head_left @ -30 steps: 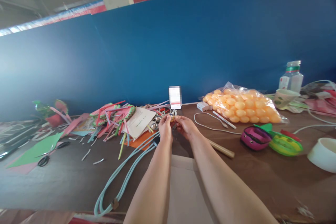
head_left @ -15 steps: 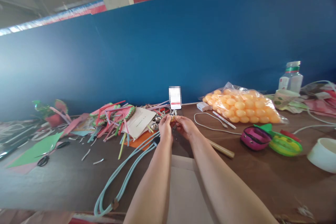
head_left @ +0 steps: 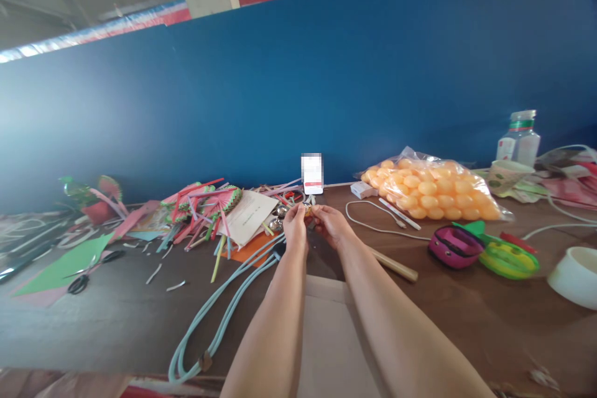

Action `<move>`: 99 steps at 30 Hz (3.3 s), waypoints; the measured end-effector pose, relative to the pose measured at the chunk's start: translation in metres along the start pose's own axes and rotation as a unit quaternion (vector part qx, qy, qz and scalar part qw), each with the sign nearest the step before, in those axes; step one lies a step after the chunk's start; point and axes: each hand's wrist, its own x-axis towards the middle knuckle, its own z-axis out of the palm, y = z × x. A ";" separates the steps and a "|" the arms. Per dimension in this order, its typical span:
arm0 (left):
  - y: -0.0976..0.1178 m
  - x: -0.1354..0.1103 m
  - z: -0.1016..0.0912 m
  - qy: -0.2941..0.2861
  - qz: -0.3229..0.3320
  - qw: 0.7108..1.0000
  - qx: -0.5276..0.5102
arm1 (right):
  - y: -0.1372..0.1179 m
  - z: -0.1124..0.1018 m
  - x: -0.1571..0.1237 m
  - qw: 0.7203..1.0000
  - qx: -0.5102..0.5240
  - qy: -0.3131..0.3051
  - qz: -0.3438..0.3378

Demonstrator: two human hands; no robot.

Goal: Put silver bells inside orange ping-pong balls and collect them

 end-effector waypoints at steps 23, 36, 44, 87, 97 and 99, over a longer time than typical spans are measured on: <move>-0.001 0.000 0.002 -0.008 0.015 1.000 -0.005 | -0.001 0.004 -0.006 0.999 0.036 -0.003 -0.009; 0.006 -0.007 0.004 -0.017 -0.018 0.999 -0.023 | -0.002 0.004 -0.004 0.997 0.070 0.018 0.028; 0.003 -0.007 0.003 -0.035 -0.005 0.999 -0.015 | -0.003 0.004 -0.007 0.999 0.032 0.033 0.019; 0.004 -0.001 -0.001 -0.005 -0.031 0.998 -0.059 | -0.001 0.006 -0.006 0.989 -0.099 0.022 -0.105; 0.007 -0.008 0.003 -0.007 -0.028 0.999 -0.028 | 0.000 0.008 -0.005 0.996 -0.052 0.028 -0.064; 0.008 -0.009 0.003 -0.004 -0.023 0.999 -0.025 | 0.001 0.008 -0.005 0.997 -0.047 0.024 -0.058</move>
